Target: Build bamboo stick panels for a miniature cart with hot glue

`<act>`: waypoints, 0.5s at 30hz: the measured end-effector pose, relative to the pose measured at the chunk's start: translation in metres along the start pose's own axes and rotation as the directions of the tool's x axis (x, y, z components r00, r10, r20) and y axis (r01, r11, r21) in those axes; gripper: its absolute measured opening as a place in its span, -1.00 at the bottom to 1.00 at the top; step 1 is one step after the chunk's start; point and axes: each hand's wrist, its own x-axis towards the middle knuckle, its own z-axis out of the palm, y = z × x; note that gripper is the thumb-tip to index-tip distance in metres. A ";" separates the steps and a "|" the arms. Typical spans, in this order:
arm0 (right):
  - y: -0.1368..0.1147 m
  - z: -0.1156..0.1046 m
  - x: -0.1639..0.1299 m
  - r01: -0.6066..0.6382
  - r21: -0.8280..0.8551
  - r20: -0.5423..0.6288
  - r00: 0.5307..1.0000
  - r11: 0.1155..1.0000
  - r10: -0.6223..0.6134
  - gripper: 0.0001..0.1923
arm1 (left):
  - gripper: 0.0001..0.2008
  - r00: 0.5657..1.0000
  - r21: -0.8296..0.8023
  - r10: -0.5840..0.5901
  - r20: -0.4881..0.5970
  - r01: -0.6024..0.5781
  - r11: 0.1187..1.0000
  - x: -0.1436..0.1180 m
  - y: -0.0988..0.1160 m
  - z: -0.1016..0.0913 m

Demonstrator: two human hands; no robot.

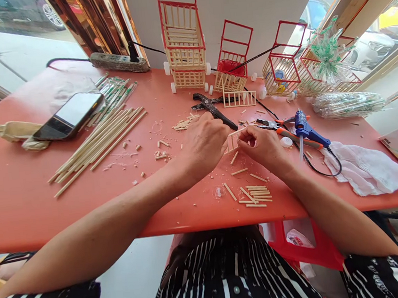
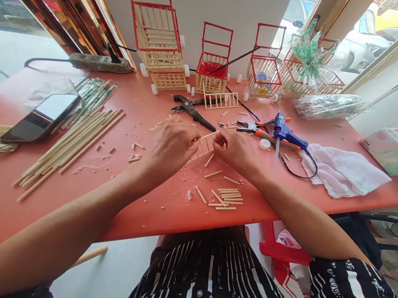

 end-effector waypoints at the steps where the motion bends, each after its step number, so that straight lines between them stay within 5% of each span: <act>1: 0.000 0.000 0.000 -0.003 -0.006 0.006 1.000 1.000 0.003 -0.94 | -0.70 1.000 -0.006 0.001 -0.008 -0.001 1.000 0.000 0.000 0.000; 15: -0.002 -0.001 -0.001 -0.058 -0.081 0.028 0.998 0.995 0.060 -0.94 | -0.73 1.000 0.016 0.017 0.017 -0.017 1.000 -0.002 0.004 -0.003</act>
